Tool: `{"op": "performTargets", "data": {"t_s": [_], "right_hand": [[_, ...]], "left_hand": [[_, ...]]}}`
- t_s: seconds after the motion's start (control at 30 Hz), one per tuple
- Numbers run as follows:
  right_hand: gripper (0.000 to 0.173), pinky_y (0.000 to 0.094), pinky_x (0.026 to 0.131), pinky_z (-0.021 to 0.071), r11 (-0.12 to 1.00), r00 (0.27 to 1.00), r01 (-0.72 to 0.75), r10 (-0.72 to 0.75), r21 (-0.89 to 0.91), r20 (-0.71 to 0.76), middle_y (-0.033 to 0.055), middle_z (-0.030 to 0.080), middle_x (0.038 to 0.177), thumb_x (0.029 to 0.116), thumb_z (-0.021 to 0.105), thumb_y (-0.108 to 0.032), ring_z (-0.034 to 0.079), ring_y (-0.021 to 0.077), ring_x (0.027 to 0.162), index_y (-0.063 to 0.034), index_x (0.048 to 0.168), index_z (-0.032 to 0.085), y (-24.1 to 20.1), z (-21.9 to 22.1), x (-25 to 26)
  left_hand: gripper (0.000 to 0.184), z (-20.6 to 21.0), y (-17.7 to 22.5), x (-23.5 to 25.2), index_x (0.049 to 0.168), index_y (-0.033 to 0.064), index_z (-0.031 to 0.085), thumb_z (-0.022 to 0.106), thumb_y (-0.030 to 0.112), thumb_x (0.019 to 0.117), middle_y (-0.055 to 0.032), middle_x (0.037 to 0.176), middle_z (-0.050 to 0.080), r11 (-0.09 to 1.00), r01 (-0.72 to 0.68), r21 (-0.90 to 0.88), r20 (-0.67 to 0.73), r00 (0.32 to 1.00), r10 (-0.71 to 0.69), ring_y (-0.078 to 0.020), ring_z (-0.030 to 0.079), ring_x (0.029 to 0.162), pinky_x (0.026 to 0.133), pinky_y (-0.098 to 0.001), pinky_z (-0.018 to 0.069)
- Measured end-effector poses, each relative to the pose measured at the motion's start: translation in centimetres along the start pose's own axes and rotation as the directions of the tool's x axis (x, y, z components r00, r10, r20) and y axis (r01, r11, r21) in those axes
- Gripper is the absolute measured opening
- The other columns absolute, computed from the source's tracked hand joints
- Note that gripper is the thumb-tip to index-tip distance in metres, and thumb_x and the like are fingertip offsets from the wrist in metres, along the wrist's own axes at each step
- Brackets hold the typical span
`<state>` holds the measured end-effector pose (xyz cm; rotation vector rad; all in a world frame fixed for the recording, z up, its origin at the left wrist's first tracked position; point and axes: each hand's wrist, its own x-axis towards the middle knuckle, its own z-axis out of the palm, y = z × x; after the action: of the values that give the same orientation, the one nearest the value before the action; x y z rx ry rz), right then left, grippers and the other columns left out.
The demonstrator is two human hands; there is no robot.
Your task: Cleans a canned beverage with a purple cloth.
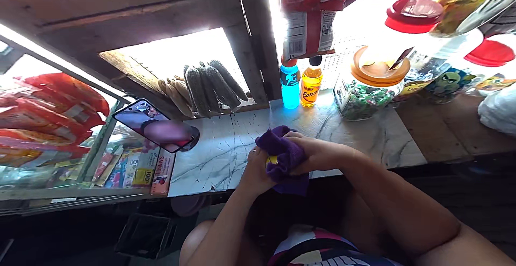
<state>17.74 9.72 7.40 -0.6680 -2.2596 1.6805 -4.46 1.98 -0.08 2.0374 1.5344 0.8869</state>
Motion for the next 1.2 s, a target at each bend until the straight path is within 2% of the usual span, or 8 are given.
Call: {"op": "performTargets", "data": {"t_s": [0.13,0.3,0.57,0.7,0.87,0.93,1.03,1.2], "right_hand": [[0.053,0.0354,0.103,0.0477,1.000,0.995,-0.007,0.006,-0.013,-0.095,0.0155,0.055,0.136,0.0854,0.078,-0.021,0.055,0.0180,0.123,-0.0009,0.131,0.060,-0.4,1.3,0.2],[0.046,0.0379,0.103,0.0481,1.000,0.960,0.017,-0.015,0.002,-0.280,0.0135,0.059,0.130,0.0900,0.071,-0.027,0.057,0.0180,0.120,-0.0026,0.128,0.062,0.2,3.1,0.7],[0.027,0.0356,0.093,0.0512,1.000,0.885,0.019,-0.020,-0.007,-0.466,0.0110,0.063,0.116,0.0961,0.055,-0.014,0.061,0.0150,0.109,-0.0016,0.117,0.067,-0.2,3.6,1.0],[0.030,0.0355,0.094,0.0510,0.996,0.904,-0.055,0.077,0.063,-0.421,0.0117,0.063,0.121,0.0971,0.054,-0.011,0.061,0.0146,0.109,-0.0016,0.124,0.064,-0.8,2.4,0.5],[0.049,0.0293,0.088,0.0542,0.930,0.954,-0.148,0.224,0.336,-0.199,0.0064,0.063,0.119,0.0852,0.061,-0.009,0.063,0.0083,0.103,-0.0060,0.134,0.054,-0.5,0.5,0.0],[0.055,0.0275,0.088,0.0539,0.935,0.977,-0.153,0.192,0.319,-0.094,0.0045,0.062,0.119,0.0806,0.064,-0.009,0.062,0.0062,0.104,-0.0066,0.134,0.052,-0.4,-0.1,-0.1],[0.069,0.0333,0.096,0.0505,0.972,0.994,-0.108,0.108,0.210,0.012,0.0102,0.053,0.136,0.0734,0.071,-0.013,0.056,0.0125,0.117,-0.0060,0.139,0.050,0.6,-0.5,0.3],[0.064,0.0330,0.097,0.0514,0.989,0.996,-0.034,0.046,0.146,-0.076,0.0110,0.056,0.131,0.0762,0.082,-0.017,0.058,0.0140,0.116,-0.0060,0.134,0.056,1.0,0.5,1.2]], "left_hand": [[0.064,0.2,0.5,-0.4,0.120,-0.0012,0.067,0.077,0.048,0.0802,-0.0172,0.118,0.069,0.999,0.019,0.028,-0.052,0.999,-0.017,-0.0311,0.063,0.118,0.105,-0.0565,0.0445],[0.071,0.9,0.3,-0.7,0.123,-0.0029,0.064,0.081,0.048,0.0767,-0.0167,0.116,0.070,0.999,0.046,-0.020,-0.136,0.989,-0.049,-0.0292,0.064,0.115,0.105,-0.0565,0.0446],[0.069,0.9,0.4,0.0,0.122,-0.0005,0.064,0.080,0.046,0.0735,-0.0152,0.114,0.069,0.998,0.040,-0.050,-0.145,0.988,-0.047,-0.0290,0.063,0.113,0.102,-0.0561,0.0460],[0.067,0.7,0.2,0.4,0.123,-0.0004,0.063,0.081,0.040,0.0721,-0.0157,0.115,0.068,0.995,0.038,-0.092,-0.089,0.995,-0.046,-0.0288,0.063,0.113,0.101,-0.0538,0.0473],[0.065,0.3,0.0,0.8,0.120,-0.0004,0.065,0.083,0.035,0.0685,-0.0170,0.116,0.068,0.993,0.023,-0.114,-0.039,0.999,-0.027,-0.0303,0.063,0.114,0.100,-0.0541,0.0480],[0.066,0.1,-0.2,0.8,0.120,-0.0002,0.065,0.083,0.034,0.0666,-0.0166,0.117,0.067,0.991,0.018,-0.134,-0.017,1.000,-0.021,-0.0294,0.062,0.115,0.101,-0.0532,0.0476],[0.068,-0.1,-0.5,0.8,0.120,0.0011,0.066,0.085,0.037,0.0657,-0.0154,0.119,0.067,0.990,0.012,-0.144,0.015,1.000,-0.009,-0.0270,0.061,0.117,0.102,-0.0513,0.0479],[0.067,0.0,-0.8,0.7,0.122,0.0021,0.065,0.083,0.045,0.0738,-0.0110,0.118,0.068,0.987,-0.030,-0.157,-0.027,0.999,0.026,-0.0197,0.062,0.116,0.103,-0.0442,0.0497]]}}
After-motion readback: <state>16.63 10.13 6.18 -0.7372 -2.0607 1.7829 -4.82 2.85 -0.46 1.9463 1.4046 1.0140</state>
